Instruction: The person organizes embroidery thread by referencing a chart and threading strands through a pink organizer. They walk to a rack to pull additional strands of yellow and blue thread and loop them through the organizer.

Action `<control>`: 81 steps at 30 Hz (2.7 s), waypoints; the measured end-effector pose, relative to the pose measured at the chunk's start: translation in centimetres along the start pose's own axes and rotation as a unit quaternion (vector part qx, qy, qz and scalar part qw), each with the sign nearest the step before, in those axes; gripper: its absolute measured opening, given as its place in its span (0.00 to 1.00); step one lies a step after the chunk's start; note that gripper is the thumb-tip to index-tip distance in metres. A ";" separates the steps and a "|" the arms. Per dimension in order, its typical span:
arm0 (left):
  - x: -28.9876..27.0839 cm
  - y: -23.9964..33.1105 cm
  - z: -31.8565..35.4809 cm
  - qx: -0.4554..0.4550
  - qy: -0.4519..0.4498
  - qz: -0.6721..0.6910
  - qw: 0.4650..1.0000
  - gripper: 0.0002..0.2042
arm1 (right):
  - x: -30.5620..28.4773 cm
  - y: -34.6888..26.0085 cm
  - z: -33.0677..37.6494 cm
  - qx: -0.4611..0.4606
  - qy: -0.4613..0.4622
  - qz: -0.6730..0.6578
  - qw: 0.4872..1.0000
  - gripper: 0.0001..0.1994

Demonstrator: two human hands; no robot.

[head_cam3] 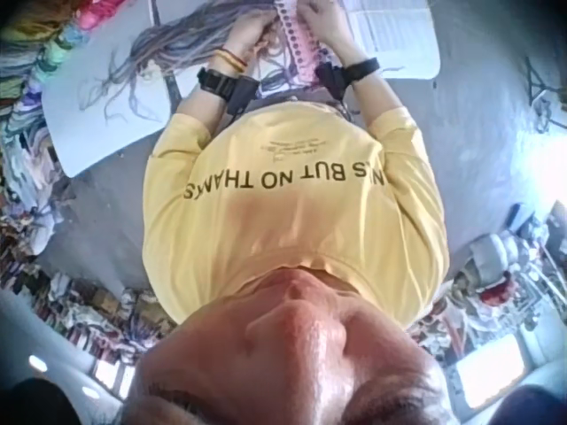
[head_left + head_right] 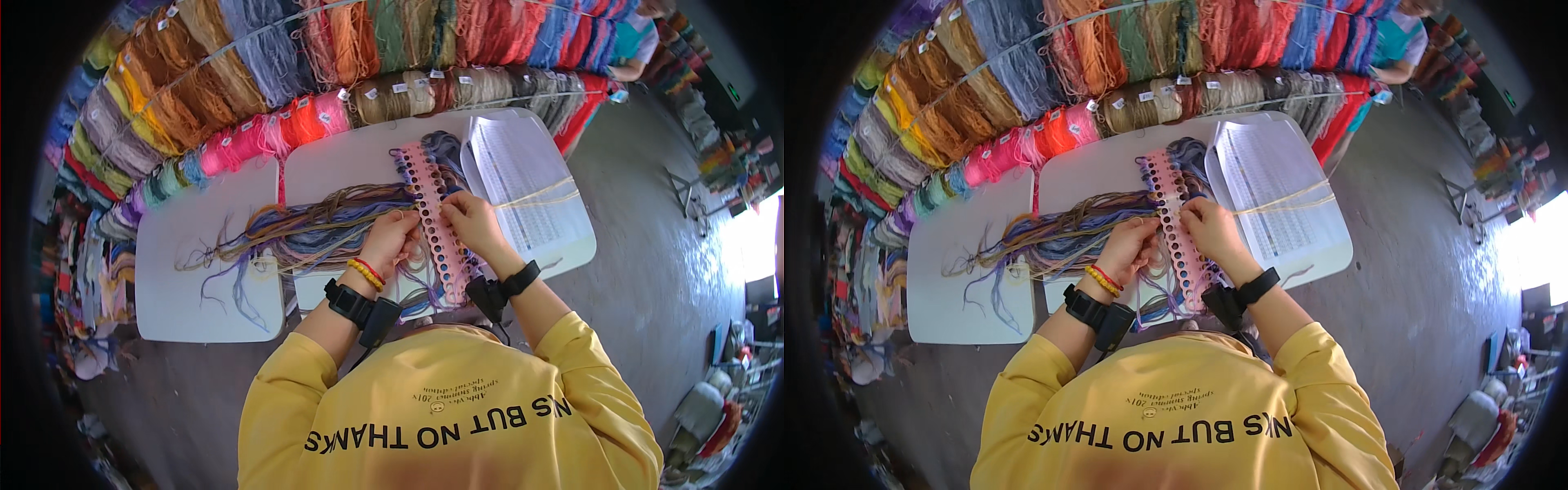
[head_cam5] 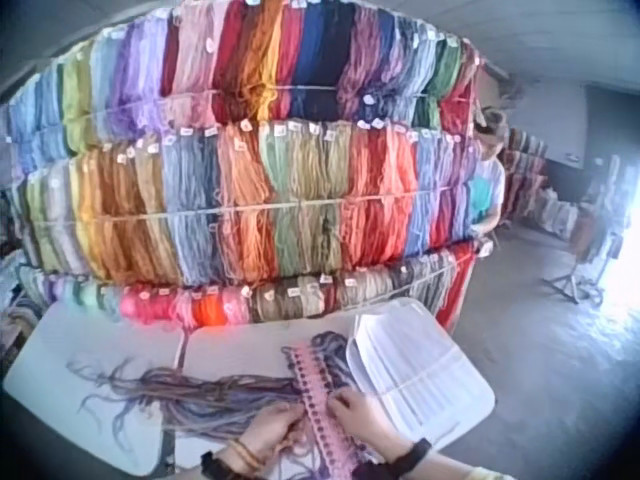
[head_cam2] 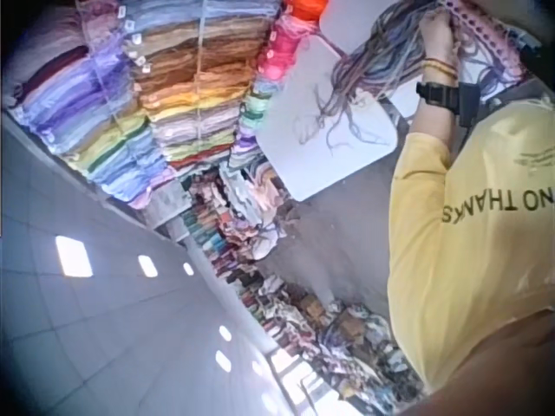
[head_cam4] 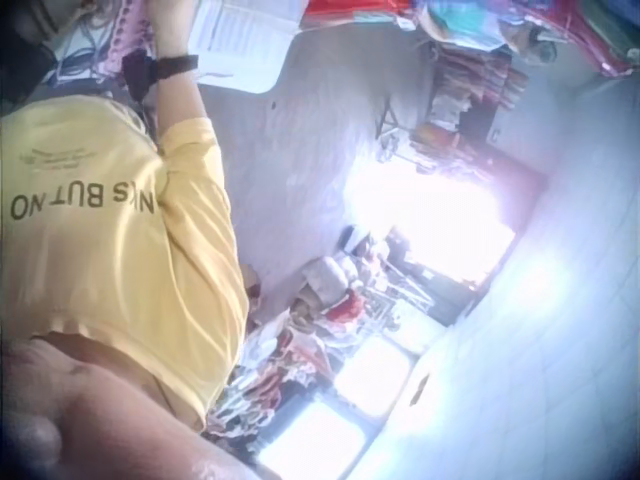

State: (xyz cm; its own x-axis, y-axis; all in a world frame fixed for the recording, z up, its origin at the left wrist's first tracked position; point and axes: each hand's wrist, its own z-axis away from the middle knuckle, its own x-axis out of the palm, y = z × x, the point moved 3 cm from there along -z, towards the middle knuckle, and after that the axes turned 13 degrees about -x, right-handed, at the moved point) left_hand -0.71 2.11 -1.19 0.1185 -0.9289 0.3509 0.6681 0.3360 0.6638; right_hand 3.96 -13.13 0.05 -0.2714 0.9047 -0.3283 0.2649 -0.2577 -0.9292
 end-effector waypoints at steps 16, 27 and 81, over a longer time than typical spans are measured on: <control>1.8 0.7 -0.5 0.105 0.107 -0.134 0.980 0.08 | 0.5 -1.4 -1.5 -0.256 -0.065 0.219 0.939 0.06; 1.6 0.4 -1.0 0.131 0.119 -0.134 0.975 0.06 | 1.1 -2.0 -0.5 -0.283 -0.086 0.341 0.892 0.05; -1.9 -1.0 2.1 0.035 -0.140 0.150 0.978 0.07 | 2.0 -0.8 0.9 -0.166 -0.014 0.182 0.969 0.04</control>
State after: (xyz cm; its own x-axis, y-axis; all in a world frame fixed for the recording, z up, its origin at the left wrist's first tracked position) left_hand -3.11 3.83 -1.14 0.0897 -0.7107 0.6977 0.5815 0.6061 0.5427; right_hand 2.36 -11.44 0.04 -0.1275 0.7641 -0.6323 0.6301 -0.4300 -0.6466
